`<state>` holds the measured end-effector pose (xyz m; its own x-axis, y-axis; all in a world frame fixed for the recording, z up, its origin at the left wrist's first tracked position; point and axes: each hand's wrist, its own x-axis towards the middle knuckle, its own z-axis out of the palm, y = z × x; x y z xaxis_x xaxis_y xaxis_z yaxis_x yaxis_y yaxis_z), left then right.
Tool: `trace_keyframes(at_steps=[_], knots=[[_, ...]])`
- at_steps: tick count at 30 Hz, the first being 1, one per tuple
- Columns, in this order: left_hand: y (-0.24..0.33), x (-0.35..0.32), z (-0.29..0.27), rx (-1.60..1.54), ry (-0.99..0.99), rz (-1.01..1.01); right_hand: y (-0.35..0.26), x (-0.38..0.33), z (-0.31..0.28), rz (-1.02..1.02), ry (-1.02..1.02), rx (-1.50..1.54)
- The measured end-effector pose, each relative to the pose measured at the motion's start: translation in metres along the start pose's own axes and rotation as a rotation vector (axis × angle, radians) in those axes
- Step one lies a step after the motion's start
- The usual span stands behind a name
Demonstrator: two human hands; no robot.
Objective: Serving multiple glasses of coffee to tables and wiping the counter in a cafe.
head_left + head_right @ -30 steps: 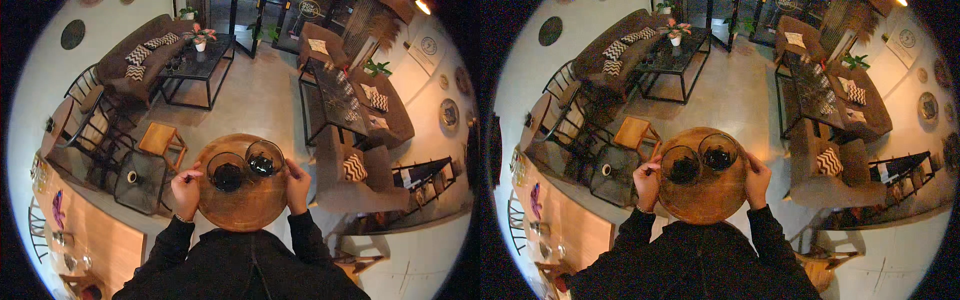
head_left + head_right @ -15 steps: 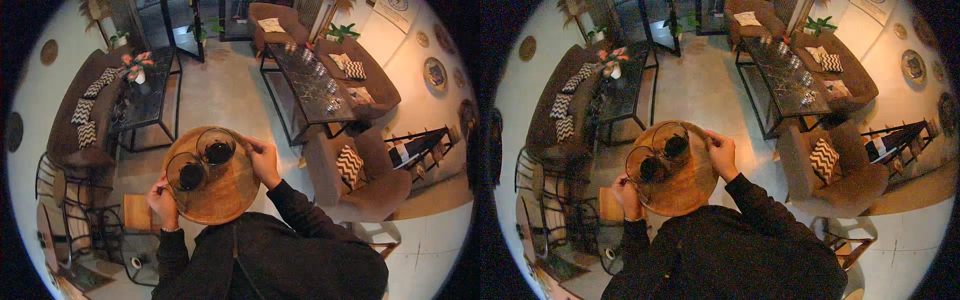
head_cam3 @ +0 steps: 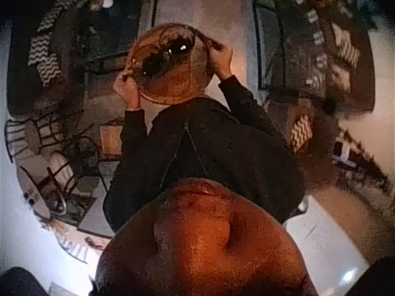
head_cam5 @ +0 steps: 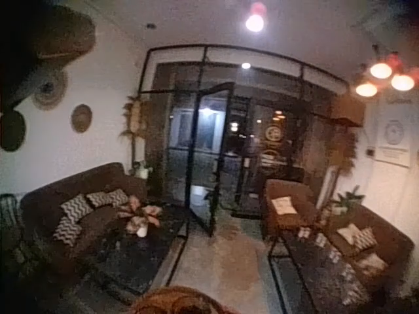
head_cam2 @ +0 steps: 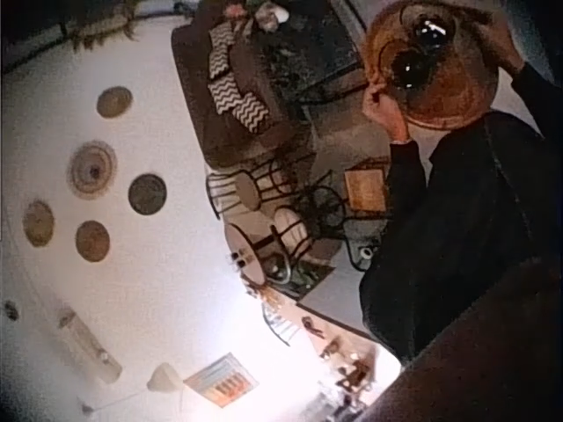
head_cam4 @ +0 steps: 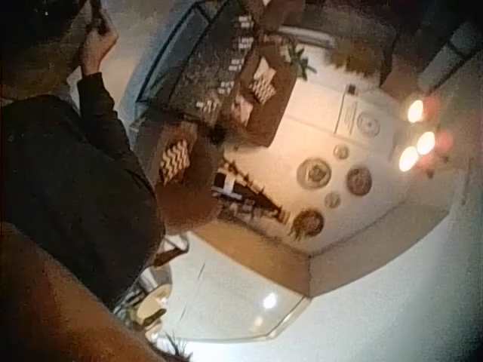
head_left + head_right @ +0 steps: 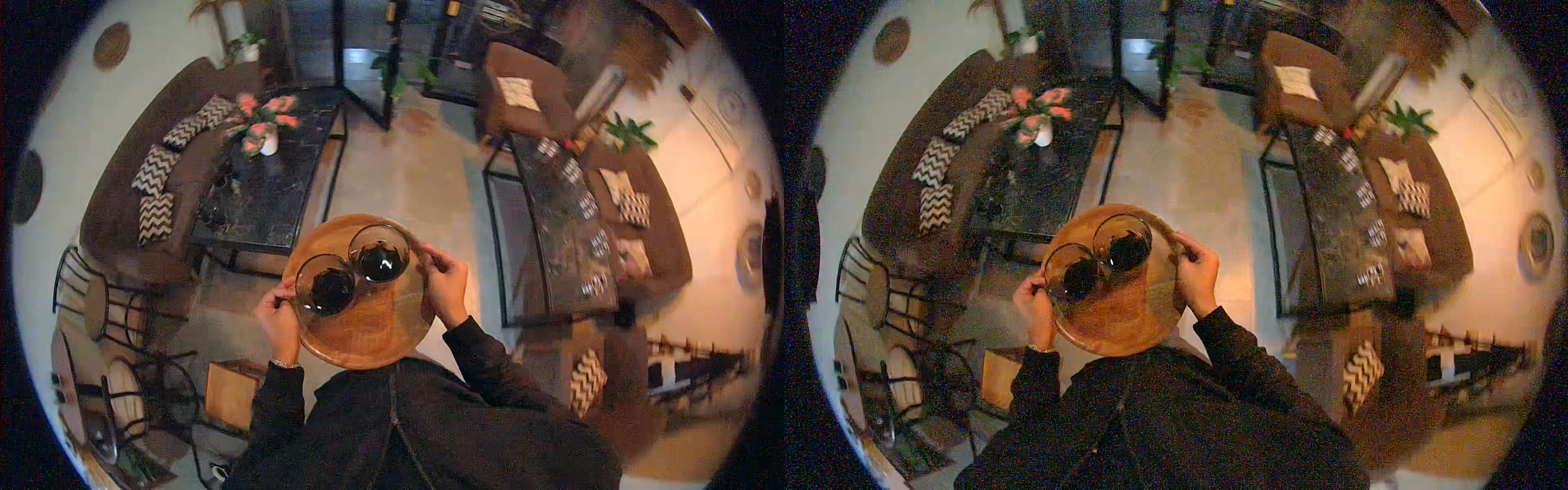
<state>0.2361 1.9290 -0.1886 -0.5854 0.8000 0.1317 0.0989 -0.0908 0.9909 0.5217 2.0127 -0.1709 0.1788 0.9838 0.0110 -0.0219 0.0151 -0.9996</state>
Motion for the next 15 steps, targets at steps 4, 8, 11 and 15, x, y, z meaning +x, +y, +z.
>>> trace_keyframes(at_steps=[4, 8, 11, 15], knots=[[-0.023, 0.061, 0.028, -0.010, 0.109, -0.010, 0.040, 0.098, 0.039, -0.129, -0.133, -0.111], [-0.062, 0.116, 0.040, -0.235, 0.208, -0.006, 0.060, 0.181, 0.097, -0.116, -0.264, -0.005], [-0.090, 0.150, 0.045, -0.134, 0.351, -0.019, 0.066, 0.226, 0.146, -0.044, -0.333, -0.042], [-0.127, 0.198, 0.046, -0.127, 0.460, 0.019, 0.116, 0.280, 0.204, -0.063, -0.461, -0.102]])
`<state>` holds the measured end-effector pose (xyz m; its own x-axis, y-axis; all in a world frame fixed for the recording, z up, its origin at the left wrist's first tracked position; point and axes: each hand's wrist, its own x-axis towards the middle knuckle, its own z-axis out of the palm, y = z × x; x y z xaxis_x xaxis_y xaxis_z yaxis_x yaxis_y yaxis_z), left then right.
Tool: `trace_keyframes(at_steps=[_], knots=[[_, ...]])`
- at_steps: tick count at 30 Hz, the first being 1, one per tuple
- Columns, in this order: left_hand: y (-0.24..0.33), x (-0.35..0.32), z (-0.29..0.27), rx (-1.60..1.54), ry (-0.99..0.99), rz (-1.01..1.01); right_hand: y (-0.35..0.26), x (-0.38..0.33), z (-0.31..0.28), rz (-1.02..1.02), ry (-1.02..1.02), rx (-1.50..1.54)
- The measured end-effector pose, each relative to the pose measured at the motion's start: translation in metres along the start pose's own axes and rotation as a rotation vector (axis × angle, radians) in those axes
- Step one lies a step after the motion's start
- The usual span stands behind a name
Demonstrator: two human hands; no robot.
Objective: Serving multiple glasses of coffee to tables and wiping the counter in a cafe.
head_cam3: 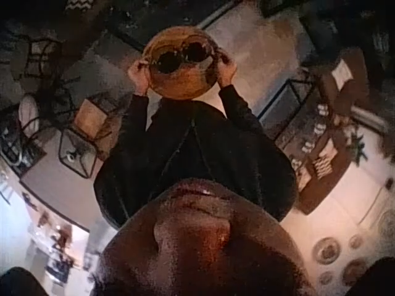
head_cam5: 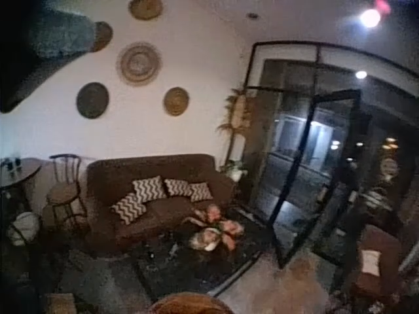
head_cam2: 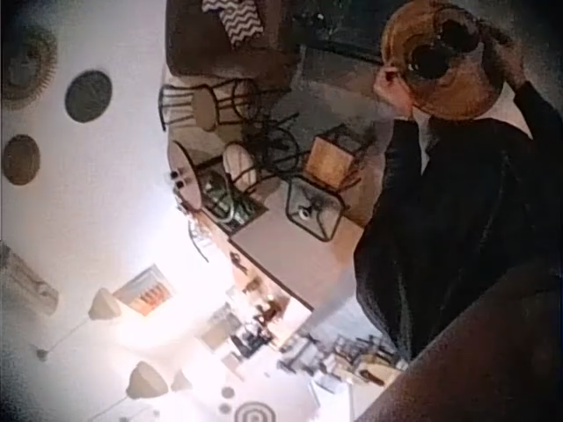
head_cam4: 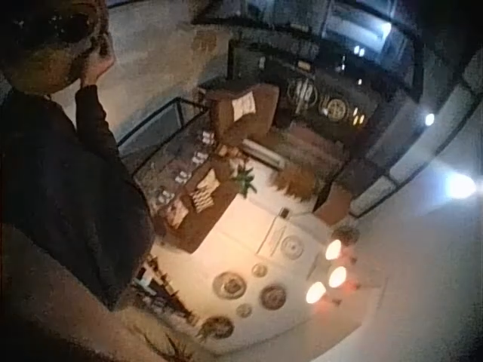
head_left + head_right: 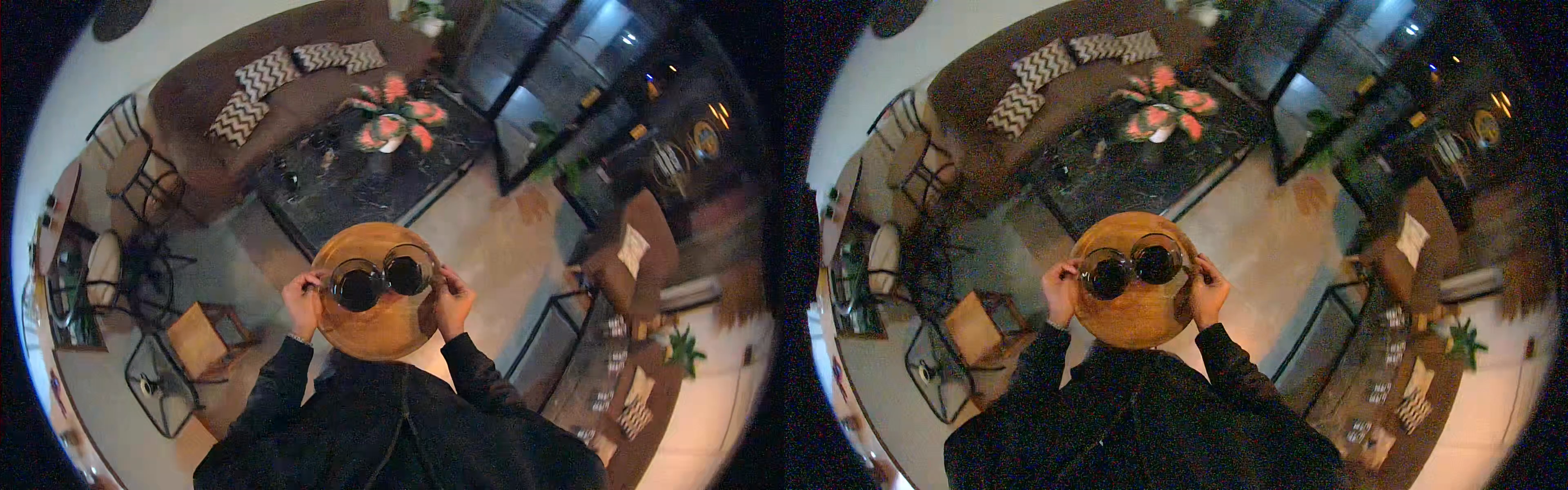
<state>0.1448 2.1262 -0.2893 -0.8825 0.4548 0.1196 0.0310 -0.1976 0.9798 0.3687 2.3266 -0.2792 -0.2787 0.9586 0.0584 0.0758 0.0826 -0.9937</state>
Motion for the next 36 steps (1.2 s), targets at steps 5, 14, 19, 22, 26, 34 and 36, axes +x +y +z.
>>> trace_keyframes(at_steps=[5, 14, 19, 22, 26, 34, 36], knots=[[-0.053, 0.048, -0.003, 0.178, 0.141, 0.001, 0.054, 0.070, 0.060, 0.088, -0.052, -0.012], [-0.103, 0.112, 0.015, 0.397, 0.287, -0.198, 0.124, 0.156, 0.132, 0.076, -0.222, 0.009], [-0.197, 0.136, 0.032, 0.278, 0.446, -0.085, 0.188, 0.214, 0.166, -0.026, -0.328, -0.084], [-0.239, 0.157, 0.030, 0.377, 0.466, -0.140, 0.233, 0.244, 0.179, 0.112, -0.336, -0.008], [-0.323, 0.156, 0.010, 0.364, 0.513, -0.221, 0.286, 0.264, 0.219, 0.108, -0.330, -0.148], [-0.373, 0.211, 0.059, 0.376, 0.566, -0.229, 0.345, 0.329, 0.229, 0.152, -0.348, -0.156], [-0.380, 0.213, 0.063, 0.399, 0.556, -0.198, 0.358, 0.335, 0.224, 0.134, -0.370, -0.141]])
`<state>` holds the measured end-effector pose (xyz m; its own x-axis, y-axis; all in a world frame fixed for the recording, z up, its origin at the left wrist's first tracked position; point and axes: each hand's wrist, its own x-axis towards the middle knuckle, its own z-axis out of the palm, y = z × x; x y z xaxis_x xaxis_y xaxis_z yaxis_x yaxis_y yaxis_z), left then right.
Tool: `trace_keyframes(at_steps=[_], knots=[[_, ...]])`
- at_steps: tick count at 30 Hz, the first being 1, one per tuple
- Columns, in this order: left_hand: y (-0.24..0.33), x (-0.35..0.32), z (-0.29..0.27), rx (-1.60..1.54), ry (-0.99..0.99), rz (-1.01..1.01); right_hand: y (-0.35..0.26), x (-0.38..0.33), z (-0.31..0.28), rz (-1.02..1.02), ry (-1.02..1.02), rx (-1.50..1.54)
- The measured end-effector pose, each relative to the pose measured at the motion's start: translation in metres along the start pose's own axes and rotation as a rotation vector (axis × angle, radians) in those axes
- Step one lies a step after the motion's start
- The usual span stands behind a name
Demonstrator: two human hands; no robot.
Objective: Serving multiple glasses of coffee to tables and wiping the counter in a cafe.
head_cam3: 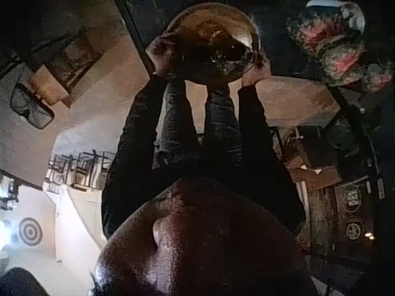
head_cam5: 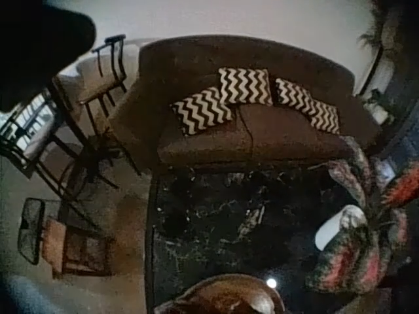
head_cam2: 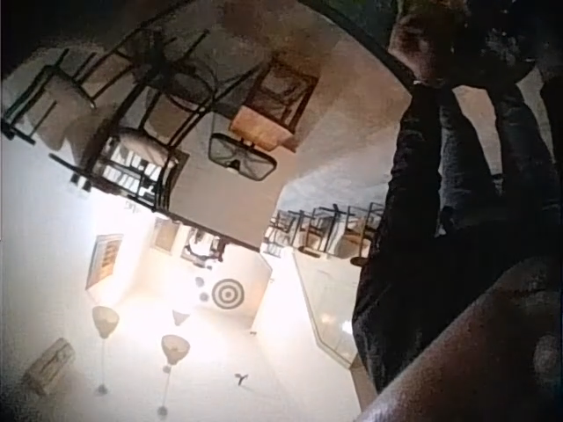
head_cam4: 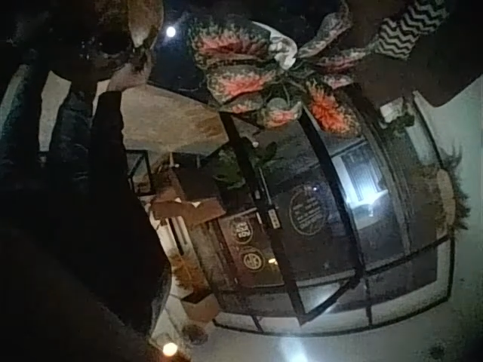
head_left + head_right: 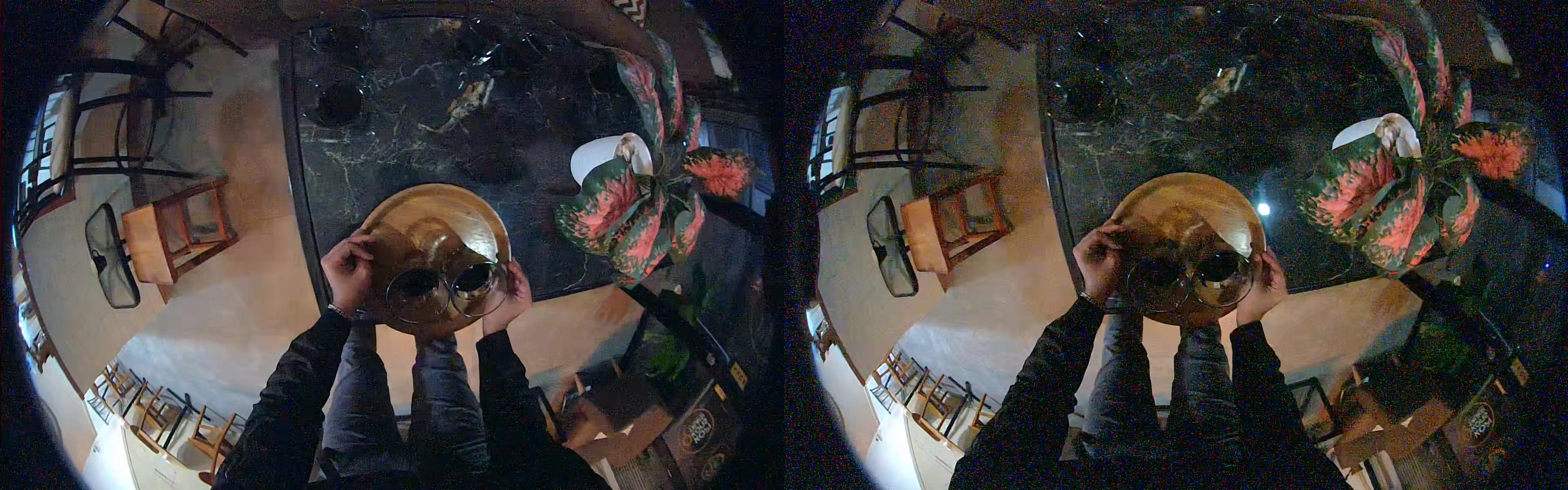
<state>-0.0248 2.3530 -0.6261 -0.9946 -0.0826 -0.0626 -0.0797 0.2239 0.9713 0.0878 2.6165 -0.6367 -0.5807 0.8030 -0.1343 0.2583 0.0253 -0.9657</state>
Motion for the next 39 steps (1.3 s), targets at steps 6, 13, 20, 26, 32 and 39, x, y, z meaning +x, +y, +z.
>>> trace_keyframes(at_steps=[6, 13, 20, 26, 32, 39], knots=[[0.012, 0.013, 0.007, 0.089, -0.032, 0.054, -0.001, 0.016, 0.011, -0.043, -0.077, 0.017], [0.039, 0.025, -0.013, 0.437, -0.251, 0.269, -0.021, 0.023, 0.008, -0.155, -0.213, -0.263], [0.058, -0.010, -0.015, 0.262, -0.589, 0.122, -0.066, 0.024, 0.016, -0.187, -0.687, -0.304], [0.032, -0.034, 0.025, 0.086, -0.387, -0.027, -0.046, 0.027, 0.025, -0.256, -0.700, -0.252], [0.021, -0.044, 0.032, -0.077, -0.216, -0.208, -0.050, 0.019, 0.033, -0.309, -0.643, -0.276], [0.068, -0.058, -0.002, -0.013, -0.138, -0.059, -0.045, -0.007, 0.018, 0.660, -0.403, 0.620]])
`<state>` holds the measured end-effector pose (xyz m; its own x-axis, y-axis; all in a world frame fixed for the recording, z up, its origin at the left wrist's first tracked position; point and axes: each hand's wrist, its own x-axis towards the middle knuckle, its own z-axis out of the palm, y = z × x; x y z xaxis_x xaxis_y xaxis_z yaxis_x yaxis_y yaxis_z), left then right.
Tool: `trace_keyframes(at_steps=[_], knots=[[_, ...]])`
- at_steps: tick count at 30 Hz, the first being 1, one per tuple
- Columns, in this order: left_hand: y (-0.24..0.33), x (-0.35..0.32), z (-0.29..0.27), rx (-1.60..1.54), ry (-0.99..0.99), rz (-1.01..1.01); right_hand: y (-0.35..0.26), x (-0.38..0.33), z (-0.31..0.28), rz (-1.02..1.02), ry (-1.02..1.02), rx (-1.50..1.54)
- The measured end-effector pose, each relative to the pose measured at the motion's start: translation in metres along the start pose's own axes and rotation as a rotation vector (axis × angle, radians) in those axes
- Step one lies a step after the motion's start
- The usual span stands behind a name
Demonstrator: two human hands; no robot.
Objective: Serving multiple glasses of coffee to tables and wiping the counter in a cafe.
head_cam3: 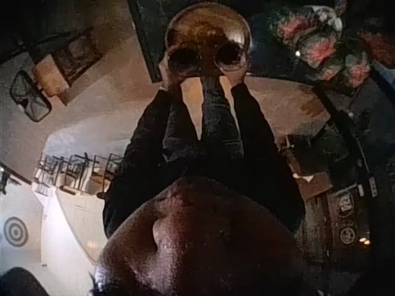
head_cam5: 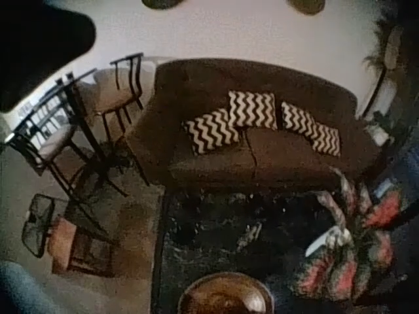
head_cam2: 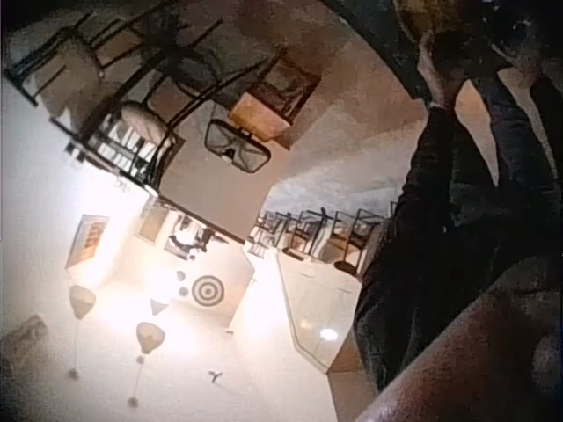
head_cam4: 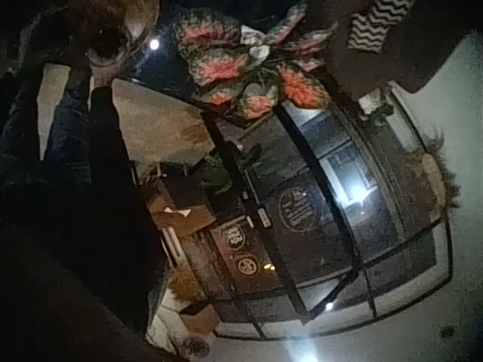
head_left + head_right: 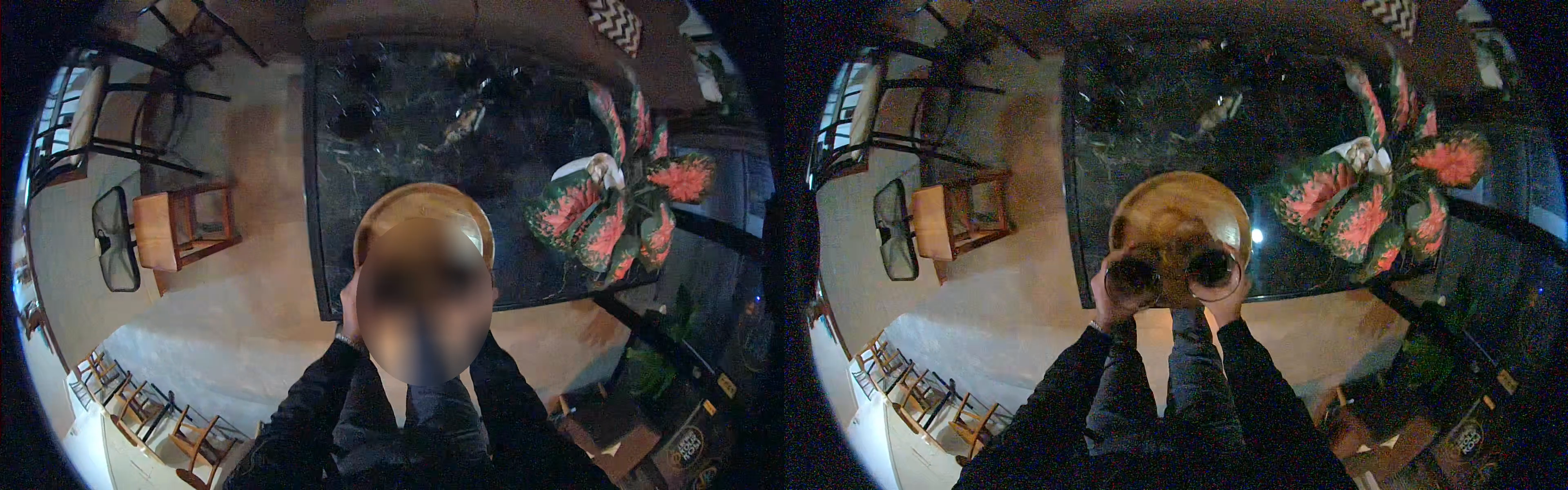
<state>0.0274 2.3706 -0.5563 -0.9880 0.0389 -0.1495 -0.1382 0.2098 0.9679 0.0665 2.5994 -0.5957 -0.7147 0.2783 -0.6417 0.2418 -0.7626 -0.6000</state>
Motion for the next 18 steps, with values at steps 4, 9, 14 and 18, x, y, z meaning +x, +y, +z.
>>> trace_keyframes(at_steps=[4, 9, 14, 18], knots=[[0.059, -0.028, -0.049, 0.051, -0.004, -0.023, -0.013, -0.044, 0.040, -0.028, -0.069, -0.275], [0.088, -0.066, -0.124, -0.357, 0.105, -0.229, -0.026, -0.119, 0.139, -0.085, -0.285, -0.467], [0.165, -0.067, -0.216, 0.024, 0.063, 0.129, -0.013, -0.184, 0.219, -0.612, -0.350, -1.296], [0.167, -0.067, -0.280, -0.496, -0.002, -0.010, 0.041, -0.220, 0.282, -0.835, -0.288, -1.111]])
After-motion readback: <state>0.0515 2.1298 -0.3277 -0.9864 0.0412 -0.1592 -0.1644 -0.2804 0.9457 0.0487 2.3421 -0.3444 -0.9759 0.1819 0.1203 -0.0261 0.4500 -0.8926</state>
